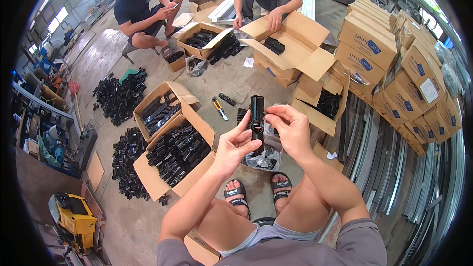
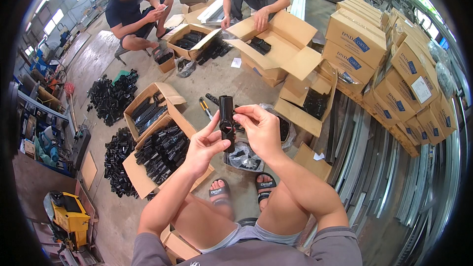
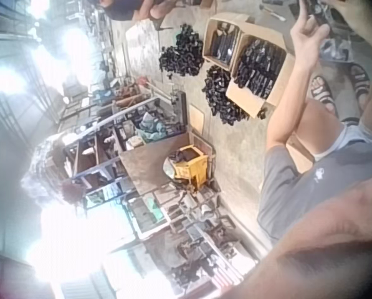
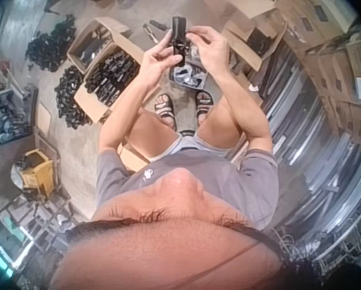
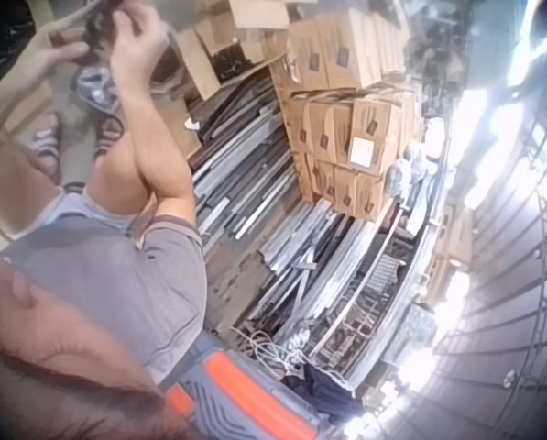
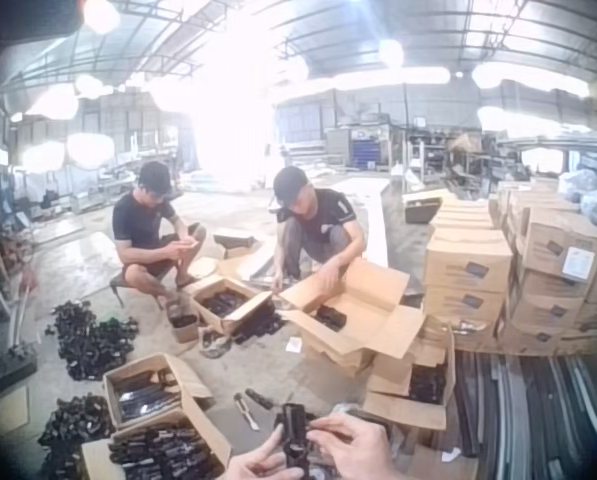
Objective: The person sorts small black metal parts from cardboard boxes by hand, picking up individual pieces to check them before placing them into plastic bags or other boxes.
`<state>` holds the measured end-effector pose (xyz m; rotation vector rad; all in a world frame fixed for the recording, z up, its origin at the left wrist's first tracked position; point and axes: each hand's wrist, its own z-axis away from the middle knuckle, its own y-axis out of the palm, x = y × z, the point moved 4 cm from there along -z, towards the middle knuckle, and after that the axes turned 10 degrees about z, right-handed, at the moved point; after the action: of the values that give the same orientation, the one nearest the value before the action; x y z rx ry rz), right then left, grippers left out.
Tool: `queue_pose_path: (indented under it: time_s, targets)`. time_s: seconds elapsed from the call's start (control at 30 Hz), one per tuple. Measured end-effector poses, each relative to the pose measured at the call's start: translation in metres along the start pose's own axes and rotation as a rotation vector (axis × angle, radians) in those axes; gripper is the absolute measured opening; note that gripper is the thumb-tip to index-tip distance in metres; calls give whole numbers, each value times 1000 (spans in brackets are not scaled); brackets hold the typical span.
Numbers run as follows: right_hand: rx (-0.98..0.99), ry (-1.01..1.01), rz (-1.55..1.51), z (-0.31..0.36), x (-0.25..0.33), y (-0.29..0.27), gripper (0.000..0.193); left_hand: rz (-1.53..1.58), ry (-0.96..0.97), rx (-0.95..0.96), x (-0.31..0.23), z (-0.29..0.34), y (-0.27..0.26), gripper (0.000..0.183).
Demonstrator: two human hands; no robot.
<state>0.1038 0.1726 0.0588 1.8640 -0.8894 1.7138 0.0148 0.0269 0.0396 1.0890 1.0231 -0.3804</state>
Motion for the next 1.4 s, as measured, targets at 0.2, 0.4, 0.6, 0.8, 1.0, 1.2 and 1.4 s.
queue_pose_path:
  time_s: [0.2, 0.4, 0.6, 0.8, 1.0, 1.2, 1.4]
  targets:
    - [10, -19, 20, -1, -2, 1, 15, -9, 9, -10, 1, 0, -1, 83]
    - [3, -62, 47, -2, -4, 1, 15, -22, 3, -22, 1, -1, -4, 82]
    - [6, -51, 41, -1, -1, 1, 15, -3, 20, -14, 3, -2, -2, 82]
    - [18, -133, 236, 1, 12, 0, 16, -31, 36, -12, 3, 1, 1, 82]
    - [33, -119, 132, 0, 5, 2, 15, 0, 16, -20, 1, 2, 4, 82]
    - [21, -137, 128, 0, 4, 0, 15, 20, 15, -37, 4, 1, 2, 81]
    - [-18, -186, 252, 3, 14, -2, 14, 13, 32, -27, 4, 1, 2, 81]
